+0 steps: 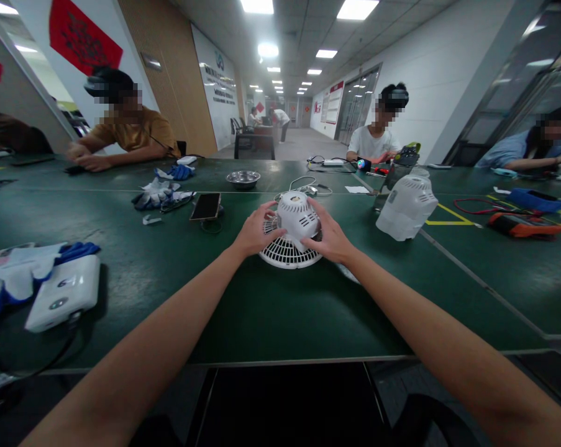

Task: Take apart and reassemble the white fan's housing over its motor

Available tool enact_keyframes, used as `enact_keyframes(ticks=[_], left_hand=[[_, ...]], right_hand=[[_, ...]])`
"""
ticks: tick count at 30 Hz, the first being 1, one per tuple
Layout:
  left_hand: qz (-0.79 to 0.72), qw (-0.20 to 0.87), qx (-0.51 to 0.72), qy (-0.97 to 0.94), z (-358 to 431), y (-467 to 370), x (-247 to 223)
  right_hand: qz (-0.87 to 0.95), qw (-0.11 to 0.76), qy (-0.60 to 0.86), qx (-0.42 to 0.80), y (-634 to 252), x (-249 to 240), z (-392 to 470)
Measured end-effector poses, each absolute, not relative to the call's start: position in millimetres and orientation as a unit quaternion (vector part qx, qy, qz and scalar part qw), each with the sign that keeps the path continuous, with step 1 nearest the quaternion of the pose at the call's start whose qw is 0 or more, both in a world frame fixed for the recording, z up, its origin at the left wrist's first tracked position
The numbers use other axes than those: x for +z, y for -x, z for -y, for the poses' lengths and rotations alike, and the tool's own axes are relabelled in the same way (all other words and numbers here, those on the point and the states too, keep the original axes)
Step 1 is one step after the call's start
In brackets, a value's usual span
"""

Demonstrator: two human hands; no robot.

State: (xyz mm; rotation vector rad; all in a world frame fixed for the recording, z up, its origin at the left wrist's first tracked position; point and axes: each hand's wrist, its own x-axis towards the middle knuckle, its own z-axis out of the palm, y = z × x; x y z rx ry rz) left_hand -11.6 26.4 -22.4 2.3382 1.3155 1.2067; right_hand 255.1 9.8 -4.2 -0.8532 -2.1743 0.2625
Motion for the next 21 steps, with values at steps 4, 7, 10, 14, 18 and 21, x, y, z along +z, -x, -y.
enact_keyframes(ticks=[4,7,10,14,18,21], left_hand=[[-0.514,0.126,0.423,-0.735,-36,23,-31],[-0.565,0.169,0.391,-0.706,-42,30,-36],[-0.589,0.183,0.372,-0.693,-44,32,-38],[-0.599,0.184,0.36,-0.691,-45,31,-37],[-0.605,0.183,0.341,-0.695,-43,30,-36],[-0.63,0.17,0.319,-0.687,-43,30,-35]], right_hand=[[0.832,0.403,0.366,0.105,-253,-3,-8],[0.818,0.408,0.388,0.122,-255,-3,-11],[0.806,0.413,0.401,0.141,-261,-5,-17],[0.797,0.418,0.404,0.164,-270,-9,-26],[0.796,0.412,0.395,0.204,-275,-14,-30],[0.798,0.407,0.39,0.214,-274,-17,-30]])
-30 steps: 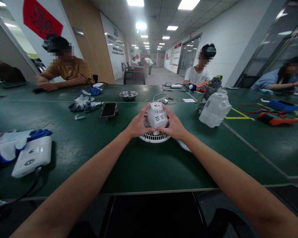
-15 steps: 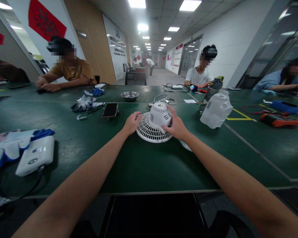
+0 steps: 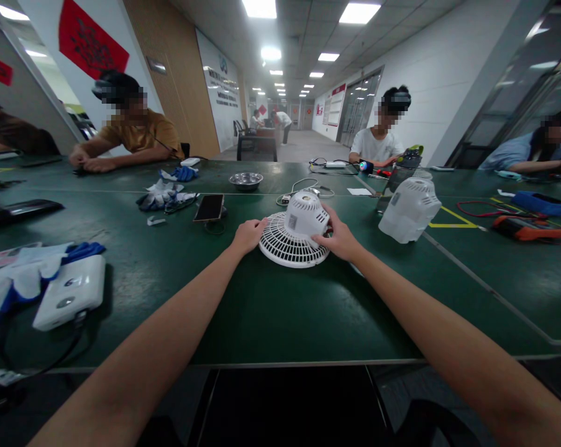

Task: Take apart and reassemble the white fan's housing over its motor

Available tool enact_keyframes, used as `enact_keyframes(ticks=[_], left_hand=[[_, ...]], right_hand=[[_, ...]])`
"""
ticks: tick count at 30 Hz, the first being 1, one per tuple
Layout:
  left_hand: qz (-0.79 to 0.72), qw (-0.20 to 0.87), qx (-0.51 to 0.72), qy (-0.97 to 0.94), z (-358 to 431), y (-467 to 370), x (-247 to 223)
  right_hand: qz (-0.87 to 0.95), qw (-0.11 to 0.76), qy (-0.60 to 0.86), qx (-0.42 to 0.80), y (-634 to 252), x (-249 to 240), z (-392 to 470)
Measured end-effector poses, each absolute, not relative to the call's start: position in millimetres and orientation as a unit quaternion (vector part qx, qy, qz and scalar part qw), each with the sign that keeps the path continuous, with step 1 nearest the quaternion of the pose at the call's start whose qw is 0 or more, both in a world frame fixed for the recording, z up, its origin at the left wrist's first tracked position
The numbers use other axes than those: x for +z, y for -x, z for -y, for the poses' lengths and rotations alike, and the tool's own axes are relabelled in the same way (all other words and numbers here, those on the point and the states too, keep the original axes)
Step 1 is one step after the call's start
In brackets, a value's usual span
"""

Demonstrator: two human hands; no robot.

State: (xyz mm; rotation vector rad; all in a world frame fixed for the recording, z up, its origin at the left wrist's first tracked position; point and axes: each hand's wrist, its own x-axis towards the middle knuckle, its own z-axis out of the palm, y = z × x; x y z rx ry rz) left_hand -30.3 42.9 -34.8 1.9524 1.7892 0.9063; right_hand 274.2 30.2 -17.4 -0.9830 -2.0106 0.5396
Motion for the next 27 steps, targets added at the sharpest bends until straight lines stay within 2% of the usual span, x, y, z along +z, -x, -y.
enact_keyframes(ticks=[7,27], left_hand=[[-0.658,0.158,0.299,-0.673,-46.4,31.5,-36.7],[-0.643,0.17,0.314,-0.677,-52.0,34.7,-43.4]], right_hand=[[0.806,0.397,0.403,0.176,-271.4,-18.9,-28.9],[0.799,0.392,0.41,0.199,-272.4,-16.7,-29.0]])
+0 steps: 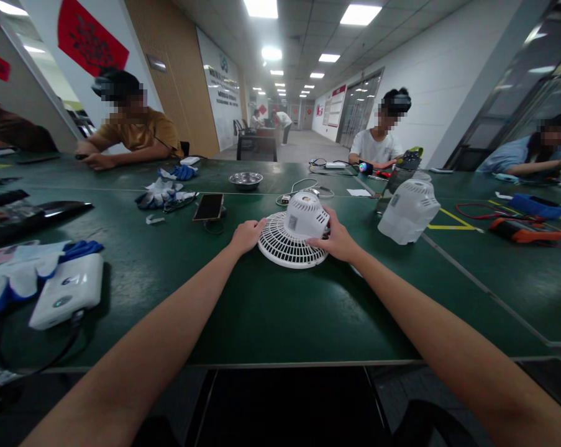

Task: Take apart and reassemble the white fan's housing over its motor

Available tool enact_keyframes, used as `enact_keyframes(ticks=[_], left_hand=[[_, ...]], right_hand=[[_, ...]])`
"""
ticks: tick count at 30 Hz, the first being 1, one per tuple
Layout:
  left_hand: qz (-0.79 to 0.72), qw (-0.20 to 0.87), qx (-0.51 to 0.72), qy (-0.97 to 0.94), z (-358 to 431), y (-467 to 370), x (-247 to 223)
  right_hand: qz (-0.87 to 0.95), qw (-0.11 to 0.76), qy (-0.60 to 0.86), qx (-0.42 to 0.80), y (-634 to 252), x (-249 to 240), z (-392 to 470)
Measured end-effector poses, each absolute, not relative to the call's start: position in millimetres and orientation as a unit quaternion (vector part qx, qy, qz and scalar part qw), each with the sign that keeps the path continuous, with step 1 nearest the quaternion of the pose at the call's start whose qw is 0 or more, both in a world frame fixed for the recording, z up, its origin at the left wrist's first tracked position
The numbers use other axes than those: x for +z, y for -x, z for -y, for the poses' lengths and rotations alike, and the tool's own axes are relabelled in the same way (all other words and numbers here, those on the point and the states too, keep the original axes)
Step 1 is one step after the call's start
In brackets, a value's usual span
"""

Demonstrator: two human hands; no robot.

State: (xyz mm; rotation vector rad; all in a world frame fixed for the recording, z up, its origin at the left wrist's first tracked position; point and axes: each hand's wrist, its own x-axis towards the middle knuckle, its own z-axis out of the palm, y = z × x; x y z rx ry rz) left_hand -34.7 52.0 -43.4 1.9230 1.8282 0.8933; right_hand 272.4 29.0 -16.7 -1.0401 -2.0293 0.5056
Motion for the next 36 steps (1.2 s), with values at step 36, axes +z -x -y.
enact_keyframes(ticks=[36], left_hand=[[-0.503,0.225,0.58,-0.6,-46,30,-31]], right_hand=[[0.647,0.519,0.406,0.383,-267,-7,-29]])
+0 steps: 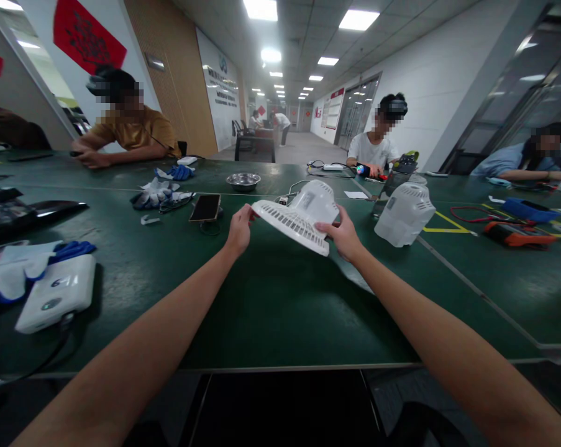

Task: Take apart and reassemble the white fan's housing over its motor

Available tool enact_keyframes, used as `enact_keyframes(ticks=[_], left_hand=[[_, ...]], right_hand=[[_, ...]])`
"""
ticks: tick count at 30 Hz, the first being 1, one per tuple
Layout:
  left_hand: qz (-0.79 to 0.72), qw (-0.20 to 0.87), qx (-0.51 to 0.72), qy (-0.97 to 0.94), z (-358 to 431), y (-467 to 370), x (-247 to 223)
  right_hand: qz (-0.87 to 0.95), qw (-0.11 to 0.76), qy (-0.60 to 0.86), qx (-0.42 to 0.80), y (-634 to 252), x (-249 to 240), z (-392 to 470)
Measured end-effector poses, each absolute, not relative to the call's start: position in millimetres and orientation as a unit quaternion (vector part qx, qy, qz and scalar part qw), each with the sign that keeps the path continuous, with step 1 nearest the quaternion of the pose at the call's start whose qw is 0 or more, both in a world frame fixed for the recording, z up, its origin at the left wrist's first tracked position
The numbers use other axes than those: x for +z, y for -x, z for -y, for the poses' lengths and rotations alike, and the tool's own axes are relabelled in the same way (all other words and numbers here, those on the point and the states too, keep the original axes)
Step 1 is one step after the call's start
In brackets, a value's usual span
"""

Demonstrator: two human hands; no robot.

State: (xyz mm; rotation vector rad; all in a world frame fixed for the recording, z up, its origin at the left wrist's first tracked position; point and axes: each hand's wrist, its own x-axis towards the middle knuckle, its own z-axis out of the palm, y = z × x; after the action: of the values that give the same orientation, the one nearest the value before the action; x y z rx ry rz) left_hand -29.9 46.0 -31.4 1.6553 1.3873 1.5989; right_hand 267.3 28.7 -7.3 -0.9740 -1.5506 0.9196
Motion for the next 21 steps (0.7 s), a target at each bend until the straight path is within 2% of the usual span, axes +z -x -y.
enact_keyframes(ticks=[3,7,11,16,21], left_hand=[[-0.492,0.272,0.595,-0.575,-49,25,-32],[-0.439,0.428,0.6,-0.514,-50,17,-38],[-0.377,0.515,0.574,-0.513,-46,13,-43],[-0.429,0.489,0.554,-0.52,-41,12,-43],[-0.449,0.474,0.541,-0.53,-39,11,-39]], right_hand=[[0.585,0.493,0.388,0.513,-260,-13,-28],[0.514,0.423,0.352,0.657,-255,-18,-22],[0.505,0.424,0.332,0.675,-253,-16,-17],[0.542,0.38,0.32,0.678,-247,-10,-9],[0.573,0.377,0.329,0.649,-247,-14,-15]])
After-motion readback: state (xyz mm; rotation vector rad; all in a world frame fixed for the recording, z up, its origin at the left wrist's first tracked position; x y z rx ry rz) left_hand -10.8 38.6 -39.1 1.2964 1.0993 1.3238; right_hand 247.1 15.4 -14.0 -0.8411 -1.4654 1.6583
